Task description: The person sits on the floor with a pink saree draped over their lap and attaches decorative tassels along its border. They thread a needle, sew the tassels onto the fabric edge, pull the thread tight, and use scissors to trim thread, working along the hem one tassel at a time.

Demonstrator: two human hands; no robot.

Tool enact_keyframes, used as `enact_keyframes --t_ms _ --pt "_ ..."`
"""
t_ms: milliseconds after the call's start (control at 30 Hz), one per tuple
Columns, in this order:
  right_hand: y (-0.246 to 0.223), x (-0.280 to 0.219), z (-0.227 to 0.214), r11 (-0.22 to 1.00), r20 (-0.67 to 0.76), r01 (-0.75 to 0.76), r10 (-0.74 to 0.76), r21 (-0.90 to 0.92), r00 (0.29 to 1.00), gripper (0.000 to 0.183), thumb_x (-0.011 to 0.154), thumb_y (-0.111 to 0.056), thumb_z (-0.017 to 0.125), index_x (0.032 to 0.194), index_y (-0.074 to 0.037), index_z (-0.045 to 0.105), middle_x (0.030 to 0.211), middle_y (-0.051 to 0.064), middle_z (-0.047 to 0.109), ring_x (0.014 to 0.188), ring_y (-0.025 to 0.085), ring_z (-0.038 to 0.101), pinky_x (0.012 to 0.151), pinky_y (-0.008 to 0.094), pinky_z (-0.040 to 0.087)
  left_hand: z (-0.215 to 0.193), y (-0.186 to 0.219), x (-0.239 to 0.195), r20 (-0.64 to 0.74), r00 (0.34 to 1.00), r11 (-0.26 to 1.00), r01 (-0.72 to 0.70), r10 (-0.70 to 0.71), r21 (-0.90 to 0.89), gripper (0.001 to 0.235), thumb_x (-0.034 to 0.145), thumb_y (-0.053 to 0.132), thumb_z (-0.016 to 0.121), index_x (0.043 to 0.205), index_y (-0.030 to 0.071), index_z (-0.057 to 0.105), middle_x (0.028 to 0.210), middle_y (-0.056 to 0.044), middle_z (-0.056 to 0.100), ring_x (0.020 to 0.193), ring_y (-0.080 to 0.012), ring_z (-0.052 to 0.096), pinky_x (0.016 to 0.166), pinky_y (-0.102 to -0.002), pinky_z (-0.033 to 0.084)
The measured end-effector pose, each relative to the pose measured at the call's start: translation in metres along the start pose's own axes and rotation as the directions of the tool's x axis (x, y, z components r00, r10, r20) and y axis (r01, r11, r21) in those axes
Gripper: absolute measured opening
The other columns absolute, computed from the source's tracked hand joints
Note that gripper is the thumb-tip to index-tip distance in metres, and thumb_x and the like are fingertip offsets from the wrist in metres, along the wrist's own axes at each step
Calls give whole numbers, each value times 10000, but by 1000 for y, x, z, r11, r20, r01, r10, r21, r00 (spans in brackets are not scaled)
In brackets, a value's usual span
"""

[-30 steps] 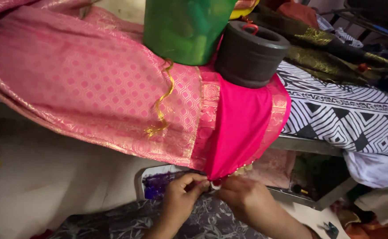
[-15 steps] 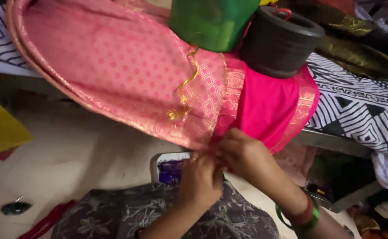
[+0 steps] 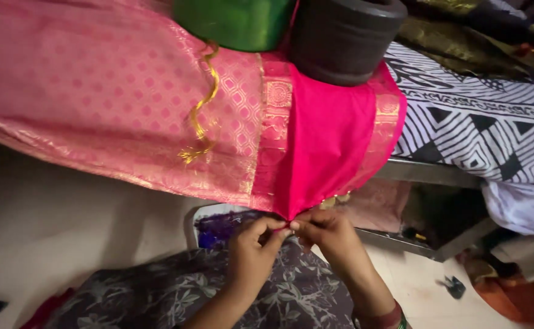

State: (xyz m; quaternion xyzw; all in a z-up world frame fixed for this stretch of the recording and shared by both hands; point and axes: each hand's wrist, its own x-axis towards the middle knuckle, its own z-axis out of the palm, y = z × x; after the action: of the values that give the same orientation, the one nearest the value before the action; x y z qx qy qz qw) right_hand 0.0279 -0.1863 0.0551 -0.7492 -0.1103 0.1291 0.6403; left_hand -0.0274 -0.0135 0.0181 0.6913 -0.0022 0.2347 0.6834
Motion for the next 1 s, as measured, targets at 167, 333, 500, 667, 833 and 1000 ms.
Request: enact_keyframes --t_ms 167,333,500,667,833,1000 --pt "12 6 7 997 16 59 -60 59 998 121 884 -86 718 916 11 783 789 25 759 621 71 588 550 221 436 -8 1 -3 -30 983 961 -168 179 221 191 772 171 853 808 31 728 692 -75 678 608 -125 637 562 -280 496" --pt "6 5 6 998 -19 7 -6 61 1000 101 884 -74 744 914 15 782 646 -46 607 534 41 435 483 222 312 -24 4 11 -13 996 993 84 -86 -79 152 926 241 724 896 93 729 818 -42 715 756 -160 678 701 -290 534" --pt "4 2 7 997 1 60 -60 52 998 114 870 -85 727 916 1 787 659 -38 641 540 40 468 488 224 345 -30 27 17 132 980 964 -174 149 201 150 821 225 810 815 78 783 847 -49 754 811 -203 703 737 -325 534" --pt "1 -2 8 996 -72 76 -79 -45 994 116 873 -110 765 878 5 781 649 -27 640 530 47 466 474 229 347 -36 33 22 85 927 847 -368 364 384 111 755 175 831 810 87 791 868 -51 782 865 -248 685 796 -352 520" --pt "2 -3 13 989 -114 78 -92 -126 989 119 876 -129 763 864 -12 781 637 -27 651 522 45 505 470 222 384 -22 19 16 124 992 1000 29 -29 0 122 862 132 760 921 46 696 980 -39 785 868 -129 726 709 -291 564" --pt "1 -4 14 989 -135 95 -110 -111 985 121 884 -134 759 866 -16 777 637 -33 649 526 38 493 468 224 363 -10 2 12 258 941 907 293 -218 -303 93 909 90 721 949 30 661 955 -47 732 833 -126 671 738 -282 550"
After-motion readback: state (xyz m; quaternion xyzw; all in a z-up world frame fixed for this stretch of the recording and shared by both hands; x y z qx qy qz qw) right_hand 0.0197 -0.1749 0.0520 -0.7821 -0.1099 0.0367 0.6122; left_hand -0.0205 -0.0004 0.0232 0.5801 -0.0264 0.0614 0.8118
